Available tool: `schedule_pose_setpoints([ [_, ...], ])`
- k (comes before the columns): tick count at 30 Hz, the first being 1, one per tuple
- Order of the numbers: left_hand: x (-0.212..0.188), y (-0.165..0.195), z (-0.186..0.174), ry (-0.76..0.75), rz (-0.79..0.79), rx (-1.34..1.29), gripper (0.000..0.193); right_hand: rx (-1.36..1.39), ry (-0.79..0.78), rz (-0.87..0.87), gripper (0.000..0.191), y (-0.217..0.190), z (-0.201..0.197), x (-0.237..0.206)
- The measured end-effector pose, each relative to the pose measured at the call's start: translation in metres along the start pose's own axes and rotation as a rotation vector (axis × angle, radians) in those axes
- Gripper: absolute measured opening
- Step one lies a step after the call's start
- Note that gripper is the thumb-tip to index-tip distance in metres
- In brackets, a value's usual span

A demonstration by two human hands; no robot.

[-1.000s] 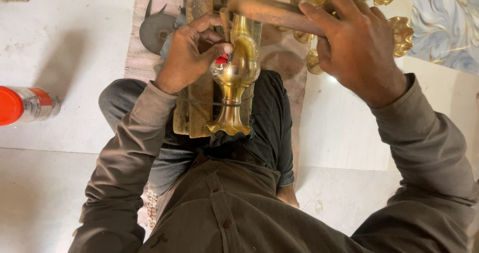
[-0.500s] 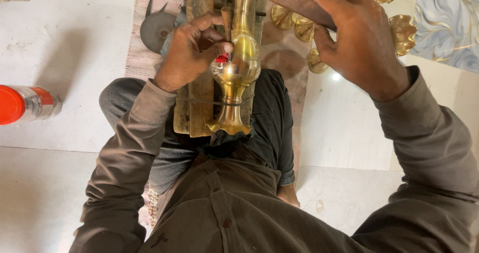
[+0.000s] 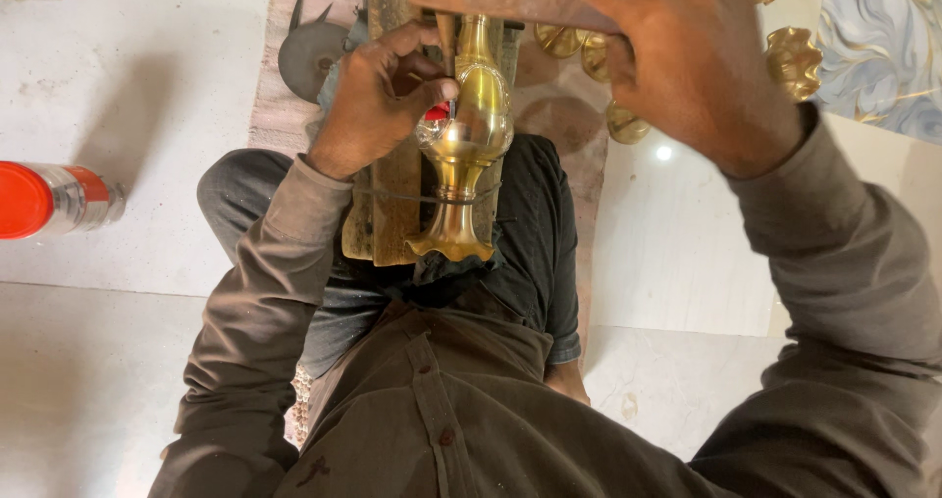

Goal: The person sits on the floor with a brass vase clamped between wooden blocks and engraves decorative patterns into its surface. They strike a small chisel with a wooden mallet to cut the design, repositioning the vase and chisel as they work across different areas of the brass.

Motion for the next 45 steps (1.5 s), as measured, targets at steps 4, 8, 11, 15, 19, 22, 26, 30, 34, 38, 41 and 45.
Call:
schedule_pose_setpoints([
  [4, 0.0, 0.001, -0.001, 0.026, -0.007, 0.012, 0.043, 0.115, 0.004, 0.074, 0.057, 0.008, 0.005, -0.001],
  [8, 0.0, 0.003, 0.0, 0.013, -0.004, 0.001, 0.041, 0.032, -0.01, 0.043, 0.06, 0.005, 0.008, -0.002],
  [11, 0.0, 0.002, 0.0, 0.027, -0.022, 0.004, 0.041, 0.087, 0.053, 0.038, 0.056, 0.004, 0.006, 0.0],
  [15, -0.001, 0.0, -0.001, 0.043, -0.043, 0.049, 0.033, 0.073, -0.131, 0.155, 0.064, 0.011, 0.015, 0.002],
  [19, -0.002, 0.0, -0.003, 0.084, -0.017, 0.071, 0.038, 0.059, 0.054, 0.055, 0.052, 0.001, 0.001, 0.008],
  [22, -0.006, -0.001, -0.003, 0.109, -0.035, 0.1, 0.036, -0.014, 0.057, -0.01, 0.052, -0.005, -0.002, 0.008],
  [26, -0.014, -0.004, -0.001, 0.139, -0.054, 0.004, 0.038, 0.113, 0.058, 0.081, 0.033, 0.002, 0.002, 0.005],
  [30, -0.018, -0.004, -0.001, 0.18, -0.007, -0.023, 0.039, 0.125, 0.115, 0.053, 0.032, 0.0, -0.003, 0.003],
  [34, -0.017, -0.008, -0.001, 0.187, -0.043, 0.031, 0.039, 0.093, 0.078, 0.079, 0.031, -0.001, -0.005, 0.005],
  [38, -0.017, -0.005, -0.001, 0.182, -0.008, 0.062, 0.04, 0.129, 0.014, 0.072, 0.033, -0.002, 0.0, 0.01],
  [41, -0.017, -0.004, -0.001, 0.188, 0.0, 0.077, 0.041, 0.007, 0.027, -0.022, 0.044, -0.006, 0.0, 0.011],
  [45, -0.017, -0.011, -0.001, 0.215, -0.057, 0.064, 0.04, 0.021, 0.025, -0.043, 0.034, -0.005, 0.003, 0.01],
])
Point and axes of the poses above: each hand's wrist, its own x-axis towards the middle knuckle, its own z-axis out of the palm, y = z × x, the point moved 7 cm from there along x, towards the middle knuckle, and after that the axes turned 8 degrees about -z, right-handed, at the moved point
